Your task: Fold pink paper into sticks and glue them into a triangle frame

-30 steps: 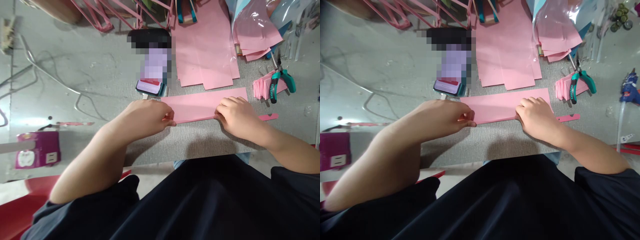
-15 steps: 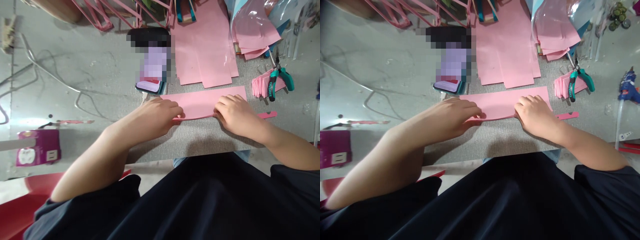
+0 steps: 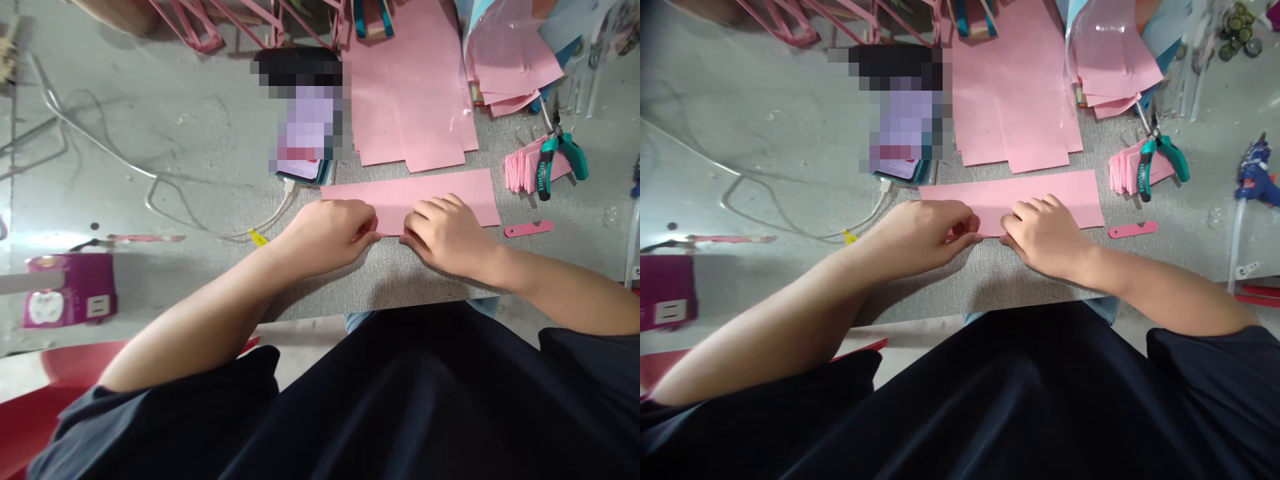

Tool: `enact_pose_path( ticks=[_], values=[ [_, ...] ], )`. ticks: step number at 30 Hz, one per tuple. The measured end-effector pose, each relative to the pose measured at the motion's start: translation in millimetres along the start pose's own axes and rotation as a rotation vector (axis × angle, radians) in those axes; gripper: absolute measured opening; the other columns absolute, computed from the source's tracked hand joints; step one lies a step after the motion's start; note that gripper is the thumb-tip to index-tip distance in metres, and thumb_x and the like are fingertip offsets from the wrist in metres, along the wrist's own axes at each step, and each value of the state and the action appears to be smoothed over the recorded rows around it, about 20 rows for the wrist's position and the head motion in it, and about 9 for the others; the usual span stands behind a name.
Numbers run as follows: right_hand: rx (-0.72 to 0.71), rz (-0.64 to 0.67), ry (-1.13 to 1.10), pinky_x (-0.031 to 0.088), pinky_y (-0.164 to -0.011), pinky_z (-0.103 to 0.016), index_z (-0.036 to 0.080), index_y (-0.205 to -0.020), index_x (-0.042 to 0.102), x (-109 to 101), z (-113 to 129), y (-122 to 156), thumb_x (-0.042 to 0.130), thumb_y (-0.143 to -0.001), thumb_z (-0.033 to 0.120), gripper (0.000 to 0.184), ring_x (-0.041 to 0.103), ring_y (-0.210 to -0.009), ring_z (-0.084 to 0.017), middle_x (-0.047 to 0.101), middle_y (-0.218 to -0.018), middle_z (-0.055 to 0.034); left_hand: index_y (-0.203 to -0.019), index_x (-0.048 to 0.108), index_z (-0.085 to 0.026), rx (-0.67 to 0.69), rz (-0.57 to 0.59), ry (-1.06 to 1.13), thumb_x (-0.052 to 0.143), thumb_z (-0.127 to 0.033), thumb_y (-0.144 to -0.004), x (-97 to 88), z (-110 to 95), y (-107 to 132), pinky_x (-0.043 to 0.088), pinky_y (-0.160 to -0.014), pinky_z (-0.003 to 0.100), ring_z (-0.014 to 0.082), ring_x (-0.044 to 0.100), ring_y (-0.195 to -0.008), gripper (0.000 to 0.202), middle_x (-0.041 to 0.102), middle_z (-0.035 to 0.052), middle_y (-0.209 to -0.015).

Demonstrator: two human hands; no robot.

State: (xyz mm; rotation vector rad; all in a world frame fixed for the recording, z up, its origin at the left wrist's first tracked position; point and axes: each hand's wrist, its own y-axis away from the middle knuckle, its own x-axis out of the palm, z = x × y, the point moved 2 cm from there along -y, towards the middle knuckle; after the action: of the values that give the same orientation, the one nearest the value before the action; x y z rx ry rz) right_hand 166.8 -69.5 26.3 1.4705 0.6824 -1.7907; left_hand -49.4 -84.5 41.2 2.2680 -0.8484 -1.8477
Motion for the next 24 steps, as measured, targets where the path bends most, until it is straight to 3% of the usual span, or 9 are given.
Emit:
enact_pose_path(
  ticks=[6,13,18,24],
  values=[
    [0.025,-0.055,0.024,0.027,-0.081,-0.040,0.015,-0.106,0.080,7,3,-6,0.050,-0.116,0.042,0.041,0.058,-0.092,-0.027,0.073,-0.098,-0.0129,-0.096,0.074,-0.021,-0.007,-0.012,0.036,0.058,-0.036,-0.100,0.1,-1,-1,0.042,-0.070,0.034,0.0230,0.069,-0.078,0.022,0.078,0.0068,-0.091],
    [0.074,-0.030,-0.001,0.026,-0.083,-0.040,0.017,-0.106,0.081,3,1,-7,0.055,-0.114,0.039,0.035,0.057,-0.095,-0.028,0.073,-0.099,-0.0127,-0.090,0.074,-0.022,0.054,-0.029,0.032,0.051,-0.035,-0.098,1.2,0,0,0.045,-0.071,0.037,0.0258,0.072,-0.081,0.028,0.079,0.0087,-0.093],
    [0.086,-0.004,-0.038,0.026,-0.082,-0.040,0.018,-0.104,0.083,1,0,-9,0.055,-0.114,0.041,0.037,0.055,-0.093,-0.027,0.073,-0.096,-0.0119,-0.090,0.074,-0.023,-0.002,-0.049,0.014,0.052,-0.046,-0.100,1.5,0,-2,0.043,-0.068,0.036,0.0254,0.073,-0.082,0.034,0.079,0.0076,-0.091],
    [0.153,0.063,-0.082,0.028,-0.084,-0.040,0.019,-0.097,0.083,-9,-3,-11,0.062,-0.110,0.037,0.030,0.057,-0.091,-0.026,0.073,-0.093,-0.0097,-0.091,0.072,-0.021,-0.094,0.015,0.041,0.056,-0.045,-0.100,-1.5,-5,-3,0.042,-0.071,0.036,0.0257,0.072,-0.085,0.030,0.079,0.0080,-0.095]
  ],
)
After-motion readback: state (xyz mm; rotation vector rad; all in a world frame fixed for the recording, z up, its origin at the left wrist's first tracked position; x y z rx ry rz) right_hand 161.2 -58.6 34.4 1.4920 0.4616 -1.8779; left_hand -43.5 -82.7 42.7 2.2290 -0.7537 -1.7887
